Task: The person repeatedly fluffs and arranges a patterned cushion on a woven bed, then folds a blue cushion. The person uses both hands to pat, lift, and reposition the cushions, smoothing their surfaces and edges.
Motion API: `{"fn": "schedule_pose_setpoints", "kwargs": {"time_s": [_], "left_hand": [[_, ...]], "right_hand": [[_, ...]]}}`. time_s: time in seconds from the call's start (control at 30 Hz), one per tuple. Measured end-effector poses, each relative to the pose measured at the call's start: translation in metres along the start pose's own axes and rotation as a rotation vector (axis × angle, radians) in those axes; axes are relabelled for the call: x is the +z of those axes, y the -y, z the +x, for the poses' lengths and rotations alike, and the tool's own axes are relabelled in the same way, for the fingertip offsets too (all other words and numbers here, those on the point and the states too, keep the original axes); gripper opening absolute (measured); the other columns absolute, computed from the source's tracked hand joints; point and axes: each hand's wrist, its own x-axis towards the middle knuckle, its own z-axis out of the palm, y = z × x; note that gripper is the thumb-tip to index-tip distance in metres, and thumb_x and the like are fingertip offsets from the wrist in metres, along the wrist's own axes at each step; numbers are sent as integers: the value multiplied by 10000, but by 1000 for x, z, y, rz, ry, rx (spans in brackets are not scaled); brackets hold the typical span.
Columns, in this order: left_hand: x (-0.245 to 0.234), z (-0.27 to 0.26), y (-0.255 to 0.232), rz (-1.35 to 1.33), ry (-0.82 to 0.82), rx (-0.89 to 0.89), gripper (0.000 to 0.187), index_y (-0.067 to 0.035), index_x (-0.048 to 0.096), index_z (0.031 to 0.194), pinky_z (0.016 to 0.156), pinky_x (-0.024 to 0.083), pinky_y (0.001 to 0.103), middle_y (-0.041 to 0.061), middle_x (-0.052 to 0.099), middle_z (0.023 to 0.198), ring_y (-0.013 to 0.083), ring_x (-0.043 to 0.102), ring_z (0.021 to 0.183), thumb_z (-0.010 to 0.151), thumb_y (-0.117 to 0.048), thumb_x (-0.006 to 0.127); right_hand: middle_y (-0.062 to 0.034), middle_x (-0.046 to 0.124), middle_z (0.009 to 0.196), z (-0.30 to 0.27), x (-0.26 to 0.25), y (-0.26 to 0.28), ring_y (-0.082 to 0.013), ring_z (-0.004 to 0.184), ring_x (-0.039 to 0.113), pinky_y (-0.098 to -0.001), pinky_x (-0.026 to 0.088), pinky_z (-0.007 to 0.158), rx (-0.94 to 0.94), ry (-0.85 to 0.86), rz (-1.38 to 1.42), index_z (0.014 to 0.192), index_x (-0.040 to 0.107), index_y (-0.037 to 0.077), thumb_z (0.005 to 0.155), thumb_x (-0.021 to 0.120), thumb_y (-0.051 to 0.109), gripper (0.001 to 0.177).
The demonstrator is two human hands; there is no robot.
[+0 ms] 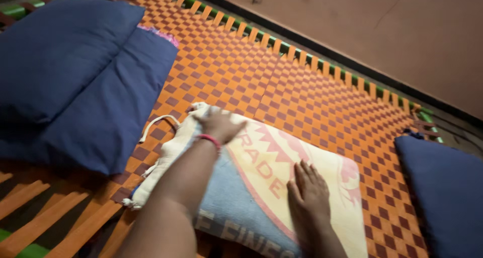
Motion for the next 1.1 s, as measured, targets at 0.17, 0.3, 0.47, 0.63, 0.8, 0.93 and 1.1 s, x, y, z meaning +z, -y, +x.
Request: {"fn": "schedule_pose_setpoints", "kwargs": {"time_s": [0.17, 0.3, 0.47, 0.63, 0.8, 0.93, 1.1], "left_hand": [[-3, 2, 75, -85, -111, -303, 786, -261, 323, 1566, 1095, 181, 802, 75, 245, 1637, 457, 262, 1469, 936, -731, 363], [-5, -10, 66, -211, -356, -172, 540, -166, 509, 1468, 1050, 375, 714, 165, 443, 1548, 471, 420, 1399, 1004, -426, 413], [62, -85, -22, -38, -441, 484, 642, -132, 415, 1498, 1138, 69, 775, 79, 424, 1567, 325, 302, 1457, 972, -488, 511], [99, -135, -30, 83, -420, 569, 700, -245, 388, 1548, 1130, 74, 765, 22, 299, 1682, 309, 179, 1563, 902, -500, 471], [85, -149, -26, 146, -355, 520, 860, -181, 332, 1588, 1086, 23, 802, 50, 223, 1709, 304, 146, 1526, 865, -627, 463], [83, -154, -30, 112, -330, 550, 808, -162, 335, 1550, 1108, 7, 798, 70, 237, 1654, 314, 163, 1525, 892, -618, 445], [79, -145, -28, 130, -316, 570, 773, -162, 343, 1546, 1112, -11, 790, 66, 246, 1660, 311, 169, 1534, 904, -586, 426]], "right_hand": [[-86, 449, 1578, 5, 5, -1, -269, 1498, 323, -442, 208, 1198, -8, -49, 12, 1475, 511, 132, 927, 537, 415, 618], [-69, 503, 1554, 2, -1, -4, -268, 1492, 375, -445, 242, 1225, 109, -92, 125, 1420, 583, 152, 930, 560, 345, 527], [-156, 509, 1558, -7, 4, 11, -331, 1474, 428, -451, 313, 1235, -30, -295, 362, 1455, 558, 90, 998, 565, 333, 517], [-210, 422, 1634, -25, 51, 68, -386, 1549, 344, -466, 242, 1263, -417, -147, 491, 1520, 513, 88, 970, 639, 478, 686], [-232, 336, 1646, -44, 46, 27, -384, 1530, 284, -483, 167, 1220, -295, -20, 16, 1573, 370, 81, 959, 536, 624, 836], [-187, 262, 1661, -62, 4, -32, -341, 1547, 183, -486, 154, 1224, -82, 21, -175, 1590, 327, 137, 947, 484, 607, 812], [-140, 116, 1717, -89, -43, -68, -335, 1580, 94, -477, 120, 1239, 445, 89, 162, 1622, 237, 176, 961, 506, 494, 782]]}}
